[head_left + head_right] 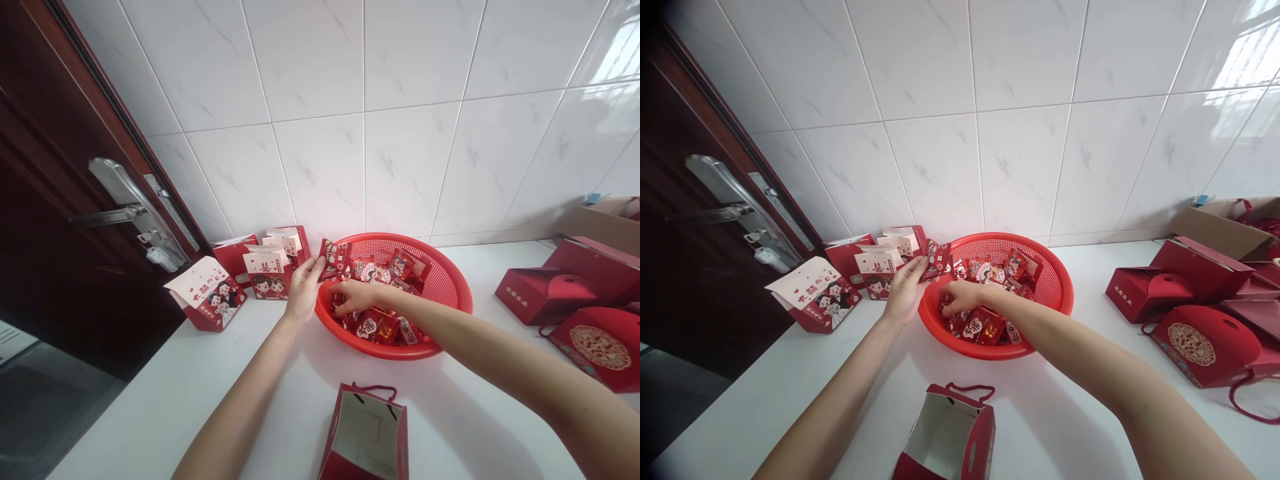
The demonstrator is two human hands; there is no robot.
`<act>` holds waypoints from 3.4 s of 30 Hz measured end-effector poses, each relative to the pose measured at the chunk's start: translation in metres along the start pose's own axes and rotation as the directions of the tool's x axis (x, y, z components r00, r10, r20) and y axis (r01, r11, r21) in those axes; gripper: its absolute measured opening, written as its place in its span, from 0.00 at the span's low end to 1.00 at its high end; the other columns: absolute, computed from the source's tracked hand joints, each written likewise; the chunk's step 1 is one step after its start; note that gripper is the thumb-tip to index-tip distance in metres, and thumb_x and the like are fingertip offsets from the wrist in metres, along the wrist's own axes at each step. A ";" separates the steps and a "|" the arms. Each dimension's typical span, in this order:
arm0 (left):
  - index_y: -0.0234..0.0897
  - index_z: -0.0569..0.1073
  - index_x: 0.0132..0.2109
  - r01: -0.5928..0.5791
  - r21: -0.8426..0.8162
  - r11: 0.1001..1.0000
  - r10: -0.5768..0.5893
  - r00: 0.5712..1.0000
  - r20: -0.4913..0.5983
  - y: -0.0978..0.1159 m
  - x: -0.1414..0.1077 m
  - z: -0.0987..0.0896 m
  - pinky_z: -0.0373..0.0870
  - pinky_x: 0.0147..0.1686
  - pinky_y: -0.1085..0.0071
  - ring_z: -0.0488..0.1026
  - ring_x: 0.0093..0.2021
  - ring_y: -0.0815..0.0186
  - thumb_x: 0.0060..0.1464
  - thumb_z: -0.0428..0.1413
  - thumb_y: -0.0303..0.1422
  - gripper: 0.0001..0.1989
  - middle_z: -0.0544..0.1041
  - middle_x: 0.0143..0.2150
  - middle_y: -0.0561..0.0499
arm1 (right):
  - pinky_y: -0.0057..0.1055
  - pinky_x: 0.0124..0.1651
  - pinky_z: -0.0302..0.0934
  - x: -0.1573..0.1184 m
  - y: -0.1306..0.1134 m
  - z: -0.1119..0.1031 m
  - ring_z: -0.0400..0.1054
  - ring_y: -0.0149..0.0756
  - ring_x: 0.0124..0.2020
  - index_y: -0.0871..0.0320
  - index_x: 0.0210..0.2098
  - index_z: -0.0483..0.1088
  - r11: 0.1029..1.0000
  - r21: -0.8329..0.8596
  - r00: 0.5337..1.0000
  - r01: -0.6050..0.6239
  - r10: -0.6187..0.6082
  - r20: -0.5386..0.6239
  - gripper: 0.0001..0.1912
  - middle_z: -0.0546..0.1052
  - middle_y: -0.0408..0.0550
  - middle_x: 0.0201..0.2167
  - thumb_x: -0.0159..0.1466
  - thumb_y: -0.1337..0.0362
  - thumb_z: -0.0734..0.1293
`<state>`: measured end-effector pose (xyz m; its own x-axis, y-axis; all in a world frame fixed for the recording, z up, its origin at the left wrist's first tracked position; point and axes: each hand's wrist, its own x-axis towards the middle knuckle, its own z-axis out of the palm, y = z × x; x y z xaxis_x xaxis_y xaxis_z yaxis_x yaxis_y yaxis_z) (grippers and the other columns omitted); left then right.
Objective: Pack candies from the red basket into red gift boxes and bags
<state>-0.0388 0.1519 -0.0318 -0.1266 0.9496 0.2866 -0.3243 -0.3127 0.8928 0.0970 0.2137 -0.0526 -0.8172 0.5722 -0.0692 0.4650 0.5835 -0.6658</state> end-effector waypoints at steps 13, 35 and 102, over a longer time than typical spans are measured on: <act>0.39 0.80 0.34 -0.027 0.029 0.999 0.027 1.000 0.008 -0.003 0.000 -0.004 0.73 0.47 0.67 0.79 0.42 0.60 0.45 0.70 0.49 0.19 0.82 0.35 0.51 | 0.28 0.36 0.65 -0.021 0.012 -0.049 0.70 0.32 0.32 0.59 0.36 0.74 0.929 0.370 0.999 0.009 -0.023 0.031 0.10 0.78 0.43 0.32 0.54 0.68 0.66; 0.38 0.80 0.34 -0.021 0.038 0.999 0.021 1.000 0.016 -0.005 0.001 -0.006 0.72 0.44 0.69 0.78 0.39 0.63 0.45 0.70 0.49 0.19 0.82 0.34 0.52 | 0.27 0.34 0.63 -0.031 0.021 -0.063 0.69 0.31 0.31 0.59 0.33 0.76 0.921 0.390 1.000 -0.027 0.026 0.008 0.09 0.77 0.41 0.28 0.51 0.67 0.72; 0.39 0.80 0.34 -0.030 0.085 0.996 0.026 0.998 0.054 -0.002 -0.004 -0.003 0.73 0.48 0.67 0.78 0.44 0.59 0.48 0.68 0.48 0.17 0.82 0.34 0.52 | 0.32 0.29 0.49 -0.029 0.016 -0.048 0.56 0.31 0.23 0.56 0.18 0.60 0.956 -0.198 0.971 -0.218 0.232 0.052 0.22 0.63 0.40 0.18 0.63 0.54 0.68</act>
<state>-0.0407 0.1492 -0.0361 -0.0838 0.9410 0.3277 -0.2390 -0.3383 0.9102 0.1442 0.2344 -0.0255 -0.7034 0.6615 -0.2602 0.6898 0.5468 -0.4745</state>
